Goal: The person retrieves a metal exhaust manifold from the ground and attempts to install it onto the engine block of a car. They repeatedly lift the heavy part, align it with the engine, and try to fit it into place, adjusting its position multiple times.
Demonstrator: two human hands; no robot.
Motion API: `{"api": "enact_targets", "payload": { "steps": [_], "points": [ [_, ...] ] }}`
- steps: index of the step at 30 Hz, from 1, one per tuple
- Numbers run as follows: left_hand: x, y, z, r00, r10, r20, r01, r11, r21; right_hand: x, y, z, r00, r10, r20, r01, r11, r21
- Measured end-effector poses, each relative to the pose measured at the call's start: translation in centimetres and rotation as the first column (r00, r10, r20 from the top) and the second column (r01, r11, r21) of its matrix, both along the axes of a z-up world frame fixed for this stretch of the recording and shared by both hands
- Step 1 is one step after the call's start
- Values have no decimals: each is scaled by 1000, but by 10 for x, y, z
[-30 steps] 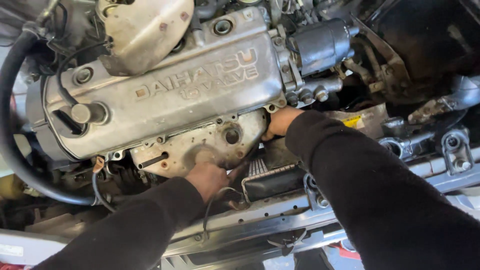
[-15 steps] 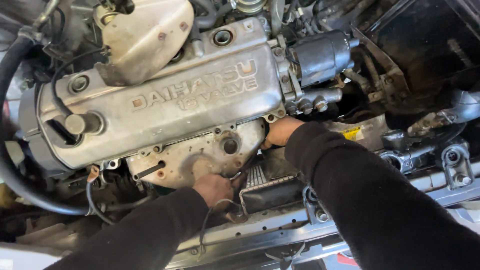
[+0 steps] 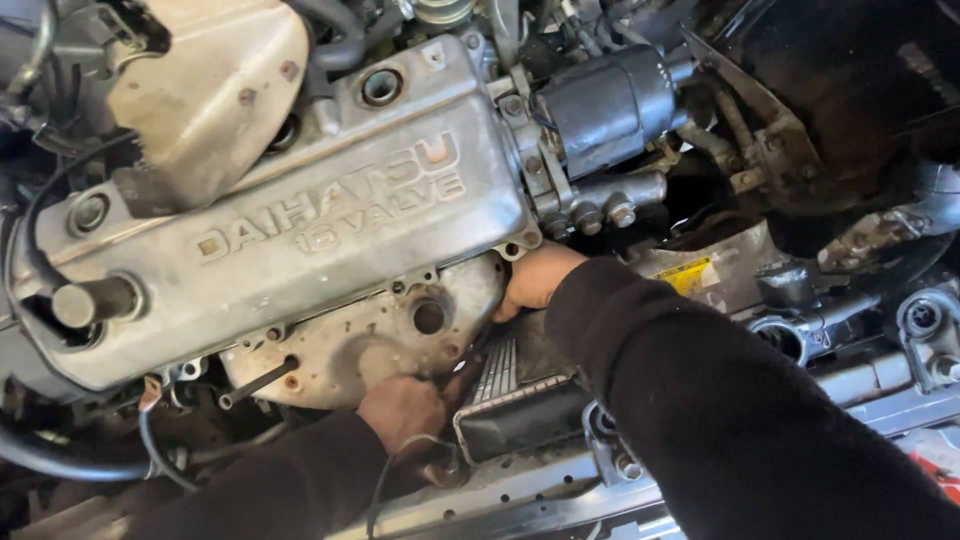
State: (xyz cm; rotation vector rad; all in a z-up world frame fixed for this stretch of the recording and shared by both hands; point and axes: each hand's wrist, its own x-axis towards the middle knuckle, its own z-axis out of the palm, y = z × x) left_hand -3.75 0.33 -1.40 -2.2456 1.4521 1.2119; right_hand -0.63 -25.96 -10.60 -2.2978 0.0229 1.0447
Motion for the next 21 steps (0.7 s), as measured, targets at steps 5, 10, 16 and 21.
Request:
{"api": "enact_targets", "payload": {
  "steps": [5, 10, 16, 21],
  "points": [
    [-1, 15, -19, 1000, 19, 0, -19, 1000, -2, -7, 2, -11, 999, -21, -27, 21, 1000, -2],
    [7, 38, -11, 999, -24, -26, 25, 998, 55, -3, 2, -3, 996, -84, -21, 84, 996, 4],
    [8, 54, -19, 999, -1, -32, 1, 1000, 5, 1, -1, 12, 992, 42, -118, -50, 997, -67],
    [16, 91, 49, 989, 144, 16, -140, 980, -138, -2, 0, -5, 999, 30, 10, -30, 999, -12]
  ]
}}
